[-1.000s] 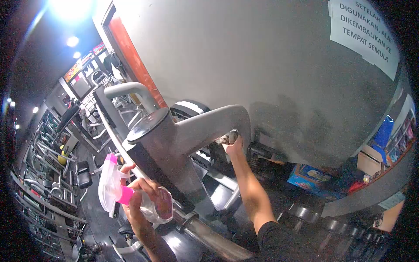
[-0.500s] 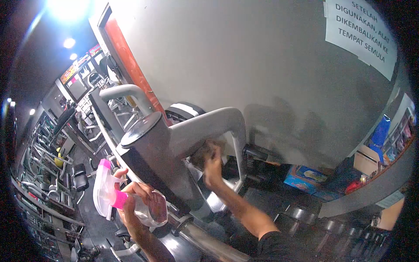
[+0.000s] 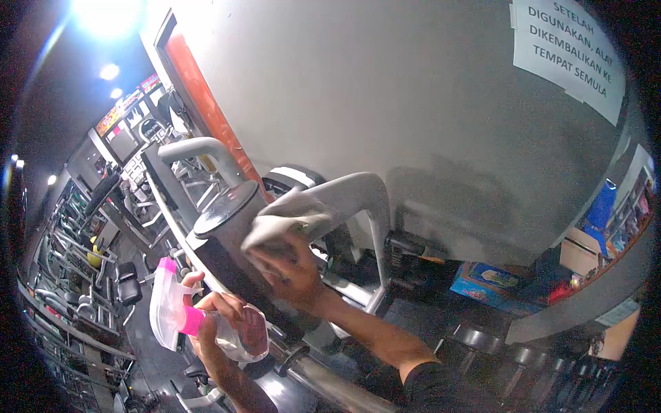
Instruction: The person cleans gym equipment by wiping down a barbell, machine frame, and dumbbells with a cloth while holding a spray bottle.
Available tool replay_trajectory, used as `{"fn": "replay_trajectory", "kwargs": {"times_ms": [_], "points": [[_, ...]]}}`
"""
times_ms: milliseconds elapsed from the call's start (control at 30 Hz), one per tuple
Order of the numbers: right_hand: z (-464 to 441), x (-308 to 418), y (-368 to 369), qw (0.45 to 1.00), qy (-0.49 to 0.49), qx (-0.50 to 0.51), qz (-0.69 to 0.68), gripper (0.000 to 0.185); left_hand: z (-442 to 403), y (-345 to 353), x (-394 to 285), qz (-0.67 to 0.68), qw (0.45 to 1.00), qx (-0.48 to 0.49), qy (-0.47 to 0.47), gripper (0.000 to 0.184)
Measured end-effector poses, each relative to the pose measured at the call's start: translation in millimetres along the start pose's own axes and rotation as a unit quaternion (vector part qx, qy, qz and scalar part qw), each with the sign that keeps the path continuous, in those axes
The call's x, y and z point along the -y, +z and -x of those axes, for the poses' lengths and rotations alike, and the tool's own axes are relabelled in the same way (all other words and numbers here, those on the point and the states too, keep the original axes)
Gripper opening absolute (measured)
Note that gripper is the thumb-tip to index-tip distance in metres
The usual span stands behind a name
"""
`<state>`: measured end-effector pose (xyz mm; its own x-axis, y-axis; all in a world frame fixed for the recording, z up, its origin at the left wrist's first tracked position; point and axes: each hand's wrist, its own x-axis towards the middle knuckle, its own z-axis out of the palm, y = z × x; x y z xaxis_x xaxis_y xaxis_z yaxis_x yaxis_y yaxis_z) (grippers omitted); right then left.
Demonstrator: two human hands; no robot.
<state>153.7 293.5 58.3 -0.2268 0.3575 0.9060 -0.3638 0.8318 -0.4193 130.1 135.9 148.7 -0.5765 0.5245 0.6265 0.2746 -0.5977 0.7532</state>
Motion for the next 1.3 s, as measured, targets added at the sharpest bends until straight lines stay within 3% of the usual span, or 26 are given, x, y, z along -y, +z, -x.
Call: {"fn": "replay_trajectory", "kwargs": {"times_ms": [33, 167, 200, 233, 300, 333, 367, 400, 467, 500, 567, 633, 800, 867, 967, 1033, 1100, 1133, 1167, 1233, 1300], "points": [[-8, -2, 6, 0.996, -0.047, 0.047, 0.052, 0.04, 0, -2, 1, -0.001, 1.0, -0.001, 0.0, 0.065], [58, -66, 37, 0.983, -0.123, 0.012, 0.138, 0.049, -3, -7, 0, -0.001, 0.999, 0.035, -0.011, 0.065], [47, -54, 22, 0.984, -0.089, 0.094, 0.122, 0.054, -3, -7, -1, 0.001, 0.999, 0.045, -0.017, 0.065], [52, -56, 16, 0.984, -0.088, 0.095, 0.121, 0.054, -2, -7, -1, 0.001, 0.999, 0.044, -0.018, 0.065], [67, -66, 10, 0.988, 0.083, 0.051, -0.118, 0.056, -2, -6, 1, 0.014, 0.999, 0.043, -0.018, 0.064], [81, -80, 11, 0.962, 0.242, 0.039, -0.122, 0.053, -1, -6, 2, 0.021, 0.999, 0.043, -0.018, 0.063], [94, -111, 5, 0.986, 0.135, 0.079, 0.05, 0.05, -1, -6, 3, 0.028, 0.999, 0.043, -0.018, 0.063], [101, -137, -5, 0.968, 0.021, 0.116, 0.22, 0.047, -2, -5, 4, 0.036, 0.998, 0.043, -0.016, 0.062], [94, -149, -22, 0.945, 0.12, 0.088, 0.292, 0.042, -3, -3, 3, 0.045, 0.998, 0.041, -0.013, 0.062], [90, -159, -24, 0.945, 0.117, 0.089, 0.293, 0.042, -3, -2, 1, 0.055, 0.997, 0.042, -0.019, 0.06], [85, -183, -25, 0.938, 0.265, -0.185, 0.127, 0.043, -3, 0, -1, 0.067, 0.997, 0.041, -0.025, 0.059], [76, -175, -25, 0.939, 0.231, -0.225, 0.124, 0.042, -3, -1, -1, 0.081, 0.995, 0.046, -0.045, 0.059], [89, -134, -5, 0.982, 0.139, -0.05, 0.12, 0.043, -9, -2, -3, 0.072, 0.991, 0.076, -0.084, 0.062], [53, -89, -13, 0.992, 0.0, 0.053, 0.113, 0.043, -10, 1, -4, 0.09, 0.985, 0.094, -0.111, 0.064], [13, -58, -13, 0.979, -0.085, 0.104, 0.151, 0.057, -11, 2, -4, 0.063, 0.986, 0.101, -0.118, 0.064], [-4, -64, -25, 0.972, -0.131, 0.108, 0.162, 0.055, -8, 0, 5, 0.072, 0.988, 0.096, -0.099, 0.063], [-17, -74, -30, 0.981, -0.093, 0.092, 0.146, 0.047, -9, 2, 11, 0.084, 0.99, 0.09, -0.074, 0.062], [-20, -78, -36, 0.971, -0.042, 0.093, 0.218, 0.035, -10, 4, 12, 0.081, 0.992, 0.076, -0.057, 0.06], [-24, -88, -41, 0.97, -0.048, 0.092, 0.218, 0.035, -11, 6, 13, 0.08, 0.994, 0.062, -0.039, 0.059], [-34, -115, -52, 0.976, 0.131, 0.026, 0.172, 0.033, -11, 10, 18, 0.077, 0.995, 0.063, -0.021, 0.056], [-47, -136, -64, 0.971, 0.166, 0.013, 0.172, 0.027, -8, 21, 21, -0.026, 0.998, 0.033, -0.045, 0.063]]}}
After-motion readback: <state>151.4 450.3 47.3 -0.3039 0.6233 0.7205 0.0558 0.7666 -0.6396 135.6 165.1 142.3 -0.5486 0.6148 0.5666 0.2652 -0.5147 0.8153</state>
